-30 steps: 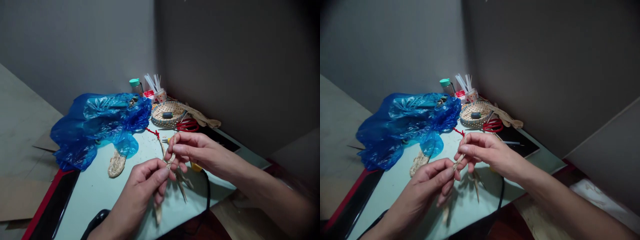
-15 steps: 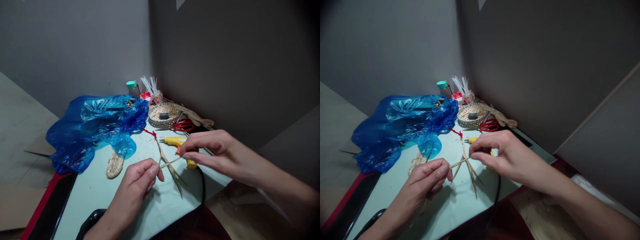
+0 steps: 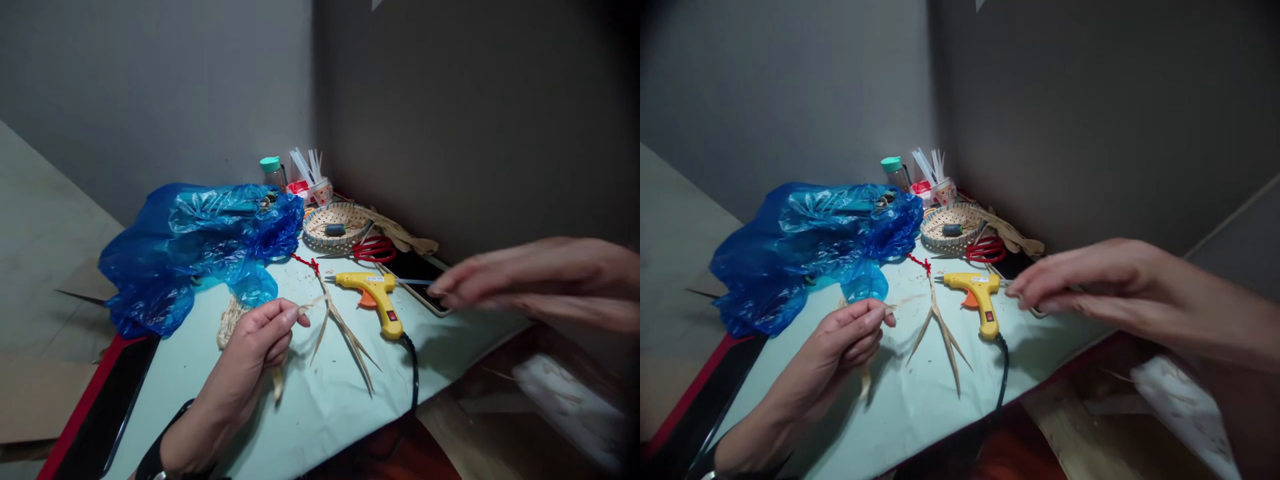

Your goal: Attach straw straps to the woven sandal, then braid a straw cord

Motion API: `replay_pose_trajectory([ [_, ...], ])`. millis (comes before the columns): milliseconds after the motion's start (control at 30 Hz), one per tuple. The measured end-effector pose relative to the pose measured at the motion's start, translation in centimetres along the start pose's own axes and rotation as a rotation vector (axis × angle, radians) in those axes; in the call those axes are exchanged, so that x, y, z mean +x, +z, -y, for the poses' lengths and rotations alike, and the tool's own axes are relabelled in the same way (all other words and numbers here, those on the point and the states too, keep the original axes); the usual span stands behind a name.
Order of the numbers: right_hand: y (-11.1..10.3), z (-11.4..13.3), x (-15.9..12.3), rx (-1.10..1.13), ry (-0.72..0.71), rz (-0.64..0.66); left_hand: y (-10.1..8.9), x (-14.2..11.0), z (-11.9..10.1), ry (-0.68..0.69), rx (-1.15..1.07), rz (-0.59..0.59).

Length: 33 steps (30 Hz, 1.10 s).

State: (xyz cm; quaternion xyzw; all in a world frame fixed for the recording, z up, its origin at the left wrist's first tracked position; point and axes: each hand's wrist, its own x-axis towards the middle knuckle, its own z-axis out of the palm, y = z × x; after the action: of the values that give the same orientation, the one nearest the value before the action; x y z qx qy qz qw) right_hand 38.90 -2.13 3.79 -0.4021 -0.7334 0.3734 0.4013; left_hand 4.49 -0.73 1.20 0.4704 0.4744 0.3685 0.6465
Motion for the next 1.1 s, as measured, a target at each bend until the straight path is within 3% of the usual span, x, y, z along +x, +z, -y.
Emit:
replay_pose_trajectory([
  [100, 2.8, 0.3, 2.2, -0.030, 0.069, -0.018, 0.5, 0.1, -0.2, -0.005, -0.106, 0.030],
  [167, 4.9, 0.6, 3.4, 0.037, 0.151, 0.062, 1.0, 0.2, -0.2, -0.031, -0.163, 0.066],
  [233, 7.1, 0.7, 4.2, 0.029, 0.144, 0.195, 1.6, 0.2, -0.2, -0.054, -0.184, 0.091],
  [300, 9.1, 0.5, 4.9, 0.047, 0.066, 0.215, 2.4, 0.3, -0.2, -0.062, -0.187, 0.111],
  [433, 11.7, 0.3, 6.3, 0.401, 0.076, 0.225, 3.6, 0.6, -0.1, -0.044, -0.177, 0.147],
  [567, 11.7, 0.0, 7.1, 0.477, 0.079, 0.083, 3.8, 0.9, -0.2, -0.056, -0.154, 0.140],
  [833, 10.8, -1.3, 6.8, 0.462, 0.172, 0.152, 3.5, 1.5, 0.6, -0.113, -0.147, 0.204],
  [1000, 11.1, -1.0, 6.9, 0.359, 0.160, 0.211, 3.8, 1.7, 1.2, -0.090, -0.018, 0.230],
  [1100, 10.3, -0.5, 7.1, 0.151, 0.082, 0.102, 3.3, 2.0, 0.9, -0.054, -0.005, 0.133],
])
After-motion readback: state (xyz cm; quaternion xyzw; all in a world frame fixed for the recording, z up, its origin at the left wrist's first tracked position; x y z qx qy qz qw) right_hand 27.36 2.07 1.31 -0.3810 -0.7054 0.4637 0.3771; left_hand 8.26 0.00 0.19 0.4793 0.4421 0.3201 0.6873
